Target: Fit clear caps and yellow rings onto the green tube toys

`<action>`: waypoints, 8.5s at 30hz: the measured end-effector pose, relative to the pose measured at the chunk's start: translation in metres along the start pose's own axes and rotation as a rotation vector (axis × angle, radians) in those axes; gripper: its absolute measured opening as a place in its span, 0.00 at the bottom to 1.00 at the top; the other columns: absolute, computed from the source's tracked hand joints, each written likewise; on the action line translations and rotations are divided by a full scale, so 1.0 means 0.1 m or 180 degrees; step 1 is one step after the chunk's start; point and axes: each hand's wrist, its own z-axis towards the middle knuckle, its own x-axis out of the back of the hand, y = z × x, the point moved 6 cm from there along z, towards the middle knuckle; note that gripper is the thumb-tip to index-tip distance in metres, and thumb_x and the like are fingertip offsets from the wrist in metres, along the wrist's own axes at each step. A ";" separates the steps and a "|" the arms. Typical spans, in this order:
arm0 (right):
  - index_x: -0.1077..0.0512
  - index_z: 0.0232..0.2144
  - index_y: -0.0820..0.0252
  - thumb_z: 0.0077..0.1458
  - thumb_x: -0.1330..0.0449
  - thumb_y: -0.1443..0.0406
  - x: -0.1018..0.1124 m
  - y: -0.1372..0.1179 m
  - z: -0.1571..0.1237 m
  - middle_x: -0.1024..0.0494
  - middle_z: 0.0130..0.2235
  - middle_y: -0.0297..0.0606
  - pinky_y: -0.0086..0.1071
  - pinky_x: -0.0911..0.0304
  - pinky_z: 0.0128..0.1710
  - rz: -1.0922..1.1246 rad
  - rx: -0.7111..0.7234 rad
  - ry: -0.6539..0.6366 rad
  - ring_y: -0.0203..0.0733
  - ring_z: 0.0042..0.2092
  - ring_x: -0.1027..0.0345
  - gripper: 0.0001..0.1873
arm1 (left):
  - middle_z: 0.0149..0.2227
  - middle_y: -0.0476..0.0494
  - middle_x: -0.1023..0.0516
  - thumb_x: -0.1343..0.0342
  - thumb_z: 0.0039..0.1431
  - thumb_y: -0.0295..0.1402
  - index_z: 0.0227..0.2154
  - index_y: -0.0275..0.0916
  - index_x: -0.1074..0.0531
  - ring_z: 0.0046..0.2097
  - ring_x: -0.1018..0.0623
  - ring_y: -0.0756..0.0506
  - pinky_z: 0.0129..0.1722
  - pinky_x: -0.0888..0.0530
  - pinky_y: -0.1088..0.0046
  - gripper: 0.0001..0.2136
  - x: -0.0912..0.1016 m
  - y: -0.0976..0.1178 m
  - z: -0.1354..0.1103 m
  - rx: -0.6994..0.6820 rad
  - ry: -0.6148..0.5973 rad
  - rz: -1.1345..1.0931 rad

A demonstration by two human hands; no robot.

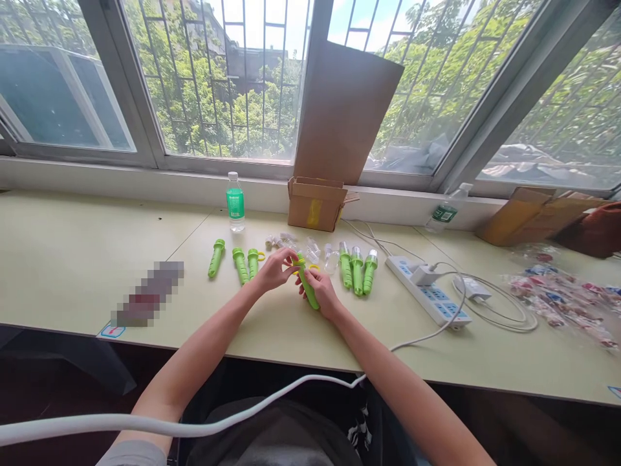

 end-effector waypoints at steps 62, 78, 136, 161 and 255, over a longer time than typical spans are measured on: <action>0.28 0.41 0.60 0.51 0.48 0.69 0.23 0.00 0.49 0.24 0.41 0.44 0.52 0.49 0.58 -0.3268 0.1600 0.1049 0.56 0.58 0.44 0.15 | 0.45 0.42 0.26 0.47 0.59 0.32 0.46 0.40 0.36 0.43 0.25 0.44 0.39 0.27 0.66 0.12 -0.09 -0.11 -0.10 0.0225 0.0030 0.1466; 0.28 0.44 0.59 0.52 0.46 0.66 0.26 0.09 0.54 0.26 0.38 0.45 0.49 0.47 0.54 -0.3665 0.1124 0.1038 0.53 0.50 0.37 0.16 | 0.45 0.41 0.26 0.47 0.60 0.33 0.46 0.39 0.35 0.43 0.25 0.44 0.39 0.27 0.66 0.12 -0.11 -0.10 -0.10 0.0275 -0.0082 0.1487; 0.33 0.42 0.59 0.54 0.47 0.62 0.14 -0.07 0.20 0.25 0.31 0.39 0.32 0.42 0.30 -0.3412 0.1364 0.0760 0.44 0.31 0.32 0.13 | 0.34 0.46 0.23 0.50 0.62 0.39 0.55 0.43 0.48 0.35 0.21 0.47 0.35 0.25 0.70 0.21 0.34 0.01 -0.08 0.0712 0.1542 -0.0138; 0.34 0.33 0.59 0.54 0.43 0.60 0.12 -0.10 0.18 0.28 0.31 0.38 0.31 0.40 0.32 -0.3067 0.1758 0.0708 0.41 0.32 0.34 0.08 | 0.32 0.48 0.25 0.45 0.59 0.41 0.52 0.44 0.48 0.29 0.24 0.51 0.29 0.24 0.73 0.22 0.20 -0.11 -0.06 0.0930 0.1235 -0.1060; 0.30 0.30 0.59 0.60 0.49 0.52 0.08 -0.10 0.15 0.29 0.23 0.34 0.29 0.48 0.26 -0.2794 0.1142 0.0291 0.37 0.25 0.38 0.18 | 0.31 0.47 0.23 0.39 0.53 0.45 0.52 0.42 0.44 0.31 0.23 0.48 0.30 0.25 0.71 0.29 0.12 -0.23 -0.09 0.1313 0.1239 -0.1601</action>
